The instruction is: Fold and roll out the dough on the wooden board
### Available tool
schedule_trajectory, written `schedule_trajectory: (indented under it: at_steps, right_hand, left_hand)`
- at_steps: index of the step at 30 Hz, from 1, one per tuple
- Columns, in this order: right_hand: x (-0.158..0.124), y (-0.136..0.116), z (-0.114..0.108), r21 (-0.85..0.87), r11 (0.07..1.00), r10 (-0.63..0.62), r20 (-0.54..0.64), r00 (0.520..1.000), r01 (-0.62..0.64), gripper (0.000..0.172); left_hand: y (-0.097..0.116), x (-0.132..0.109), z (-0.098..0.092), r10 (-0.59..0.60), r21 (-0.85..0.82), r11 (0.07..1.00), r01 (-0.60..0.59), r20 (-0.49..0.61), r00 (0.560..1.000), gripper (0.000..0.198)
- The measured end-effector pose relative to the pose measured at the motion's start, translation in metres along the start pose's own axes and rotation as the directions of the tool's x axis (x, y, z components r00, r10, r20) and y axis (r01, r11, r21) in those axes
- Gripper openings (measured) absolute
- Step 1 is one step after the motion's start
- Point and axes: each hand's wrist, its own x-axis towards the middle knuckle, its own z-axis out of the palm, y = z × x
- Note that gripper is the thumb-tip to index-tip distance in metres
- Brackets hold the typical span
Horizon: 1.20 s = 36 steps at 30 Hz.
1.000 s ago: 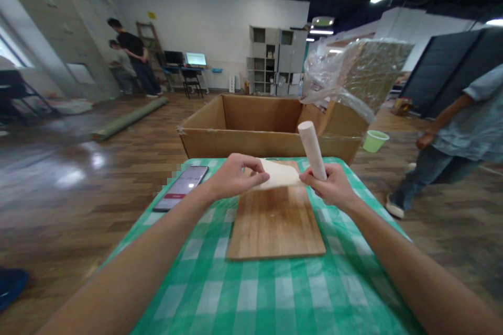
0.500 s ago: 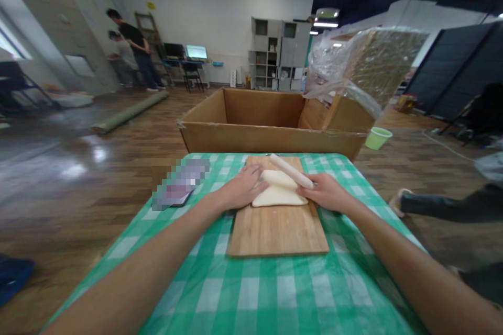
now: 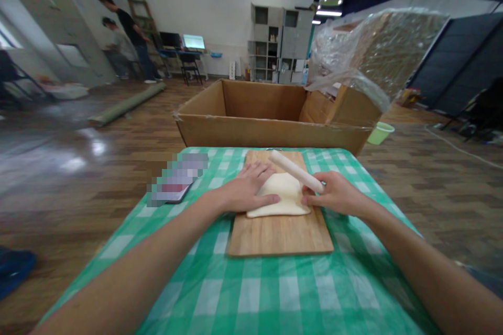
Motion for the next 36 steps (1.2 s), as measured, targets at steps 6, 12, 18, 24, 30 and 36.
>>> schedule_trajectory:
  at_steps: [6,12,18,24,30,36]
  right_hand:
    - [-0.004,-0.001,-0.002,0.184,0.983,-0.016,0.208,0.978,-0.024,0.037]
    - [-0.003,0.004,-0.007,0.312,0.943,0.011,0.327,0.945,-0.119,0.041]
    - [-0.003,0.006,-0.001,0.382,0.911,-0.029,0.433,0.901,-0.154,0.043]
    - [-0.001,0.009,0.003,0.276,0.961,-0.075,0.284,0.956,-0.006,0.048]
    - [0.000,0.005,0.000,0.059,0.998,-0.052,0.255,0.966,0.039,0.053]
    - [-0.003,-0.002,-0.002,0.049,0.998,-0.052,0.321,0.946,0.039,0.051]
  left_hand:
    - [0.002,-0.001,0.006,-0.030,0.057,0.998,0.032,-0.035,0.999,0.080]
    - [0.003,0.002,0.003,-0.042,0.085,0.995,0.045,-0.039,0.998,0.076]
    - [0.044,0.002,0.004,-0.058,0.162,0.985,0.066,-0.054,0.997,0.061]
    - [0.066,-0.004,0.030,-0.017,0.189,0.981,0.041,-0.126,0.992,0.068]
    - [0.063,-0.002,0.040,-0.026,0.177,0.983,0.053,-0.152,0.988,0.071]
    - [0.061,-0.002,0.043,-0.008,0.124,0.992,0.028,-0.162,0.987,0.070]
